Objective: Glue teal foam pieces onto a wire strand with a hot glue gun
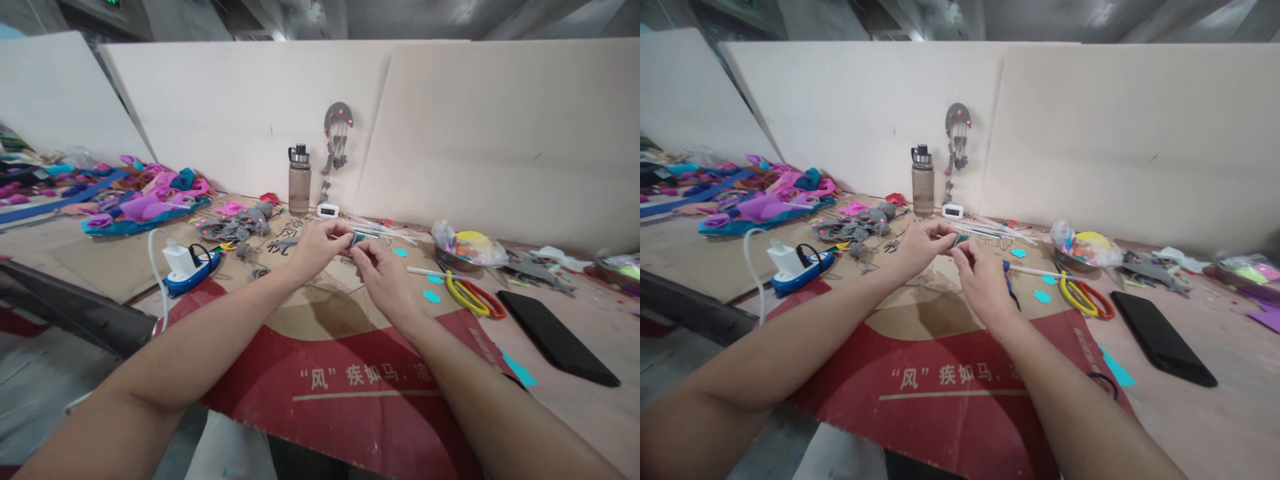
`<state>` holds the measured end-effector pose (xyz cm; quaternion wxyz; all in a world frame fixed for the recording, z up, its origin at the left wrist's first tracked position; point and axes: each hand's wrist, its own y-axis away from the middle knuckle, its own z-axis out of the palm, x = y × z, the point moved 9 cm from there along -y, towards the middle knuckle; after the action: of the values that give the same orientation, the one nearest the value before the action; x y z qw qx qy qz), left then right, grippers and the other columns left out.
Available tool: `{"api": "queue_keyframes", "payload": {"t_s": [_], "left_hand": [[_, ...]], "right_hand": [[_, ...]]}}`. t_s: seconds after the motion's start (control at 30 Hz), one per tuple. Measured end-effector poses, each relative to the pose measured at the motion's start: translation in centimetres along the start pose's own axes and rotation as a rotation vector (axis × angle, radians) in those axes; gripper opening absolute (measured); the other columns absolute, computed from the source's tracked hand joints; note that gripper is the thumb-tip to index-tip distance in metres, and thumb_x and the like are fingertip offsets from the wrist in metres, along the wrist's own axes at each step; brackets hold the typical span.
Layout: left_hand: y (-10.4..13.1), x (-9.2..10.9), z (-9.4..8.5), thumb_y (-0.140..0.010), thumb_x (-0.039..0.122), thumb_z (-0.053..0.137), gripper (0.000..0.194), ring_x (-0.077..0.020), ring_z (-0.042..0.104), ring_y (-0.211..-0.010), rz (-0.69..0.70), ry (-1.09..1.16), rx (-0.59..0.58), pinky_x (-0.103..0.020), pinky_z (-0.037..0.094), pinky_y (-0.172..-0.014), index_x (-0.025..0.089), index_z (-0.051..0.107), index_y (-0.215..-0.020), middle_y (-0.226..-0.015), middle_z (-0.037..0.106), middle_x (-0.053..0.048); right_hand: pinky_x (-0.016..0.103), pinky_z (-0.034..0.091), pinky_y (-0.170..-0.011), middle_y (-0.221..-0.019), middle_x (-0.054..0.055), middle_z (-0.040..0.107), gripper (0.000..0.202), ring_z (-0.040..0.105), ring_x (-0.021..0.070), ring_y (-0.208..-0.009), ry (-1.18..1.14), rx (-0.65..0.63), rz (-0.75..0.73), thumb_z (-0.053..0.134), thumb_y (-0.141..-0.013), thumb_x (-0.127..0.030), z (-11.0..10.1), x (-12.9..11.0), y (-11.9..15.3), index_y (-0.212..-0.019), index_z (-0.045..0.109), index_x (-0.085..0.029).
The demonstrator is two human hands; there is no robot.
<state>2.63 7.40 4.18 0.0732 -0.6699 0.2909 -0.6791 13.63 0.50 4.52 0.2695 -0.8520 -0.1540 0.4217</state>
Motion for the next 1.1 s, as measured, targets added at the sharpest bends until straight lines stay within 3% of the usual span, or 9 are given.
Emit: {"api": "queue_keyframes", "payload": {"t_s": [0.2,0.3,0.47,0.6,0.7,0.8,0.9,1.0,1.1], "left_hand": [[-0.5,-1.4,-0.7,-0.079,0.024,0.072,0.016,-0.0130,0.071,-0.070,-0.158,0.472,0.079,-0.026,0.058,-0.071,0.013,0.061,-0.085,-0.079,0.070,-0.004],[-0.9,-1.8,-1.5,-0.081,0.023,0.072,0.016,-0.0124,0.071,-0.072,-0.213,0.621,0.125,-0.023,0.057,-0.069,0.014,0.060,-0.086,-0.082,0.071,-0.004],[-1.3,-1.8,-2.7,-0.085,0.021,0.068,0.012,-0.0087,0.069,-0.063,-0.238,0.685,0.184,-0.014,0.048,-0.050,0.014,0.061,-0.091,-0.077,0.069,0.000],[-1.2,-1.0,-3.1,-0.082,0.023,0.071,0.015,-0.0044,0.061,-0.048,-0.201,0.608,0.201,-0.013,0.025,-0.033,0.014,0.062,-0.090,-0.071,0.062,0.003],[-1.2,-0.5,-3.2,-0.080,0.025,0.072,0.018,-0.0045,0.061,-0.049,-0.154,0.561,0.197,-0.015,0.023,-0.034,0.013,0.063,-0.090,-0.070,0.062,0.003],[-1.3,-0.5,-3.3,-0.078,0.026,0.073,0.019,-0.0055,0.062,-0.055,-0.121,0.521,0.191,-0.014,0.029,-0.038,0.013,0.064,-0.089,-0.072,0.065,0.001],[-1.5,-0.4,-3.5,-0.077,0.027,0.075,0.020,-0.0069,0.064,-0.060,-0.074,0.511,0.190,-0.015,0.037,-0.045,0.013,0.065,-0.088,-0.073,0.067,0.000],[-1.6,-0.4,-3.8,-0.075,0.025,0.076,0.019,-0.0079,0.064,-0.062,-0.049,0.538,0.209,-0.016,0.042,-0.049,0.013,0.066,-0.086,-0.072,0.067,-0.001],[-1.7,-0.8,-4.4,-0.075,0.024,0.076,0.018,-0.0062,0.062,-0.058,-0.100,0.555,0.254,-0.015,0.036,-0.045,0.013,0.066,-0.085,-0.069,0.065,0.001]], "right_hand": [[0.034,0.044,-0.085,-0.088,0.006,0.067,0.022,0.059,0.0191,-0.088,0.140,-0.166,-0.370,0.048,-0.095,-0.028,1.7,-3.9,1.2,-0.080,0.064,-0.021],[0.034,0.044,-0.081,-0.084,0.006,0.067,0.029,0.060,0.0198,-0.084,0.205,-0.141,-0.373,0.045,-0.096,-0.033,0.9,-4.1,0.9,-0.076,0.063,-0.021],[0.033,0.043,-0.070,-0.078,0.008,0.066,0.027,0.059,0.0213,-0.075,0.478,0.110,-0.079,0.046,-0.093,-0.037,-3.6,1.1,-1.2,-0.080,0.062,-0.020],[0.034,0.041,-0.058,-0.054,0.009,0.058,0.029,0.057,0.0229,-0.059,0.793,-0.120,0.164,0.066,-0.075,-0.037,-3.4,8.5,-1.7,-0.054,0.052,-0.023],[0.031,0.036,-0.046,-0.042,0.003,0.050,0.032,0.048,0.0181,-0.043,0.690,-0.223,0.210,0.069,-0.063,-0.026,-2.3,11.8,-1.1,-0.045,0.044,-0.026],[0.027,0.026,-0.036,-0.034,-0.003,0.040,0.031,0.035,0.0126,-0.032,0.422,-0.152,0.122,0.067,-0.059,-0.021,-1.8,11.8,-0.9,-0.043,0.041,-0.026],[0.026,0.022,-0.033,-0.031,-0.006,0.037,0.027,0.031,0.0110,-0.029,0.169,-0.077,0.276,0.068,-0.058,-0.022,-2.0,12.5,-0.7,-0.044,0.045,-0.026],[0.026,0.027,-0.032,-0.035,-0.005,0.040,0.024,0.036,0.0128,-0.031,0.097,-0.030,0.505,0.067,-0.062,-0.026,-2.4,13.5,-0.5,-0.049,0.046,-0.025],[0.030,0.044,-0.040,-0.052,0.000,0.056,0.011,0.053,0.0169,-0.044,-0.030,0.062,0.457,0.062,-0.070,-0.028,-2.9,11.9,-1.2,-0.065,0.054,-0.023]]}}
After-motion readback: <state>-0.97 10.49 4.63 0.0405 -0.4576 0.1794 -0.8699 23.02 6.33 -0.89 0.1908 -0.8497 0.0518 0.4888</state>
